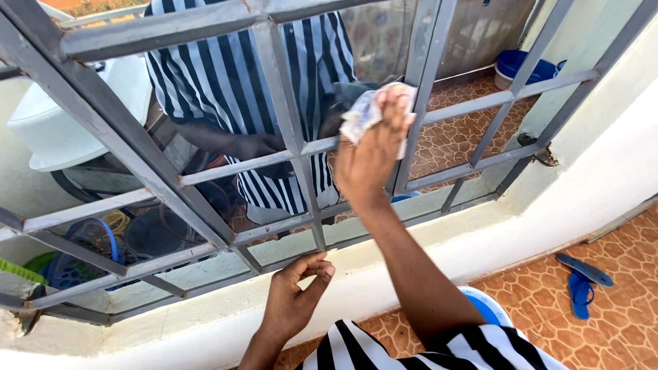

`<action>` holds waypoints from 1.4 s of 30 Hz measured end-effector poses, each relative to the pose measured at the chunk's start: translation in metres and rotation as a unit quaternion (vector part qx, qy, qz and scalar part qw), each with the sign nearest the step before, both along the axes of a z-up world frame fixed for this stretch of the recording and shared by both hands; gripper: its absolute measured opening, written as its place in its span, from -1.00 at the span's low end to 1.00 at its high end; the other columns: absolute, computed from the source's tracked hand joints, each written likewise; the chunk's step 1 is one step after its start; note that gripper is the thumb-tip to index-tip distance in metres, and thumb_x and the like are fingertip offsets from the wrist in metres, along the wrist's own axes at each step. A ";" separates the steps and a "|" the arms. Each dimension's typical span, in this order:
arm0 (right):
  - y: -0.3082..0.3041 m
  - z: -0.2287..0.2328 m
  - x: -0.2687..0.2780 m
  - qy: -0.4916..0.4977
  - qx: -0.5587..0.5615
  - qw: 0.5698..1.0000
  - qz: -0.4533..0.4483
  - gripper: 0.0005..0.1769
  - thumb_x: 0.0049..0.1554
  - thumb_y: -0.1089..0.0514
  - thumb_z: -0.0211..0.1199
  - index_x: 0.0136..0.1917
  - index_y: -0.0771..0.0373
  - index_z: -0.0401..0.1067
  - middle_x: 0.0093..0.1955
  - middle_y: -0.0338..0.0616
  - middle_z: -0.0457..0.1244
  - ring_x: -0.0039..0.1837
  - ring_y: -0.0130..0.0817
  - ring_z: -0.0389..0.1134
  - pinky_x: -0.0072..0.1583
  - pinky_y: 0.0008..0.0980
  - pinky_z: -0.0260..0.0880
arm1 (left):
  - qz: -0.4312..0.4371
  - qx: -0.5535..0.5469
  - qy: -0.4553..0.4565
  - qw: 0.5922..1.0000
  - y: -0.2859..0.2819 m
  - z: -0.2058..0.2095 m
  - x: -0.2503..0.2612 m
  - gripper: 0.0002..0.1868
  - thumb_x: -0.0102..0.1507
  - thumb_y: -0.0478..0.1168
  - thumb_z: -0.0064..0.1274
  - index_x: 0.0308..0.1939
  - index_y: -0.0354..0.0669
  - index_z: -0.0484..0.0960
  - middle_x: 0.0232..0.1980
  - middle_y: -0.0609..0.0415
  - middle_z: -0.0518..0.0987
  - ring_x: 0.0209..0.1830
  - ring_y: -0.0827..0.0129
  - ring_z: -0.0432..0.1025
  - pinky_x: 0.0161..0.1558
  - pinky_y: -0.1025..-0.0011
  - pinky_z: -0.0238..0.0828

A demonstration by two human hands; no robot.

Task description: The person wipes a glass window pane using a cloth by hand, moving the cloth across different sections of the glass.

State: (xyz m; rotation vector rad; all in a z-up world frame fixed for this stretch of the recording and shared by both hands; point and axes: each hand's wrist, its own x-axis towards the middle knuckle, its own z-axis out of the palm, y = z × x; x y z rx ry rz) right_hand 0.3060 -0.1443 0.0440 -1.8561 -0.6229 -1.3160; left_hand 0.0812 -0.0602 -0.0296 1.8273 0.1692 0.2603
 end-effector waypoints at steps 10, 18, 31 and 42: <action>-0.017 -0.011 -0.011 -0.020 -0.021 0.999 0.022 -0.47 0.27 0.19 0.08 0.47 0.42 0.28 0.56 0.23 0.15 0.68 0.09 0.03 0.68 0.15 -0.20 | -0.008 0.021 -0.015 1.000 -0.001 0.007 0.000 -0.54 0.27 -0.16 0.19 0.17 -0.37 0.58 -0.07 -0.07 0.76 0.00 0.36 0.65 0.07 0.41 0.55; -0.025 -0.019 -0.002 -0.029 -0.061 0.989 0.129 -0.46 0.28 0.19 0.12 0.48 0.46 0.30 0.48 0.19 0.18 0.63 -0.02 0.10 0.70 0.03 -0.04 | -0.029 0.029 -0.025 0.999 -0.004 0.011 -0.001 -0.53 0.26 -0.16 0.18 0.19 -0.36 0.58 -0.06 -0.06 0.75 0.01 0.34 0.64 0.06 0.39 0.56; -0.086 0.018 0.014 -0.026 0.267 0.929 0.255 -0.55 0.53 0.27 -0.04 0.62 0.38 0.02 0.58 -0.03 0.09 0.54 -0.28 0.11 0.58 -0.23 0.02 | -0.001 -0.013 0.017 1.000 -0.013 0.004 0.009 -0.54 0.25 -0.18 0.18 0.18 -0.36 0.58 -0.11 -0.05 0.76 -0.05 0.34 0.64 0.02 0.39 0.57; -0.087 0.033 0.066 -0.031 -0.003 0.997 0.063 -0.23 0.50 -0.23 -0.16 0.73 0.29 -0.17 0.79 0.15 -0.24 0.77 0.15 -0.33 0.72 0.14 -0.40 | -0.038 0.036 0.035 0.998 -0.045 0.015 0.038 -0.50 0.26 -0.10 0.17 0.20 -0.32 0.57 -0.04 -0.05 0.75 0.02 0.36 0.64 0.01 0.39 0.57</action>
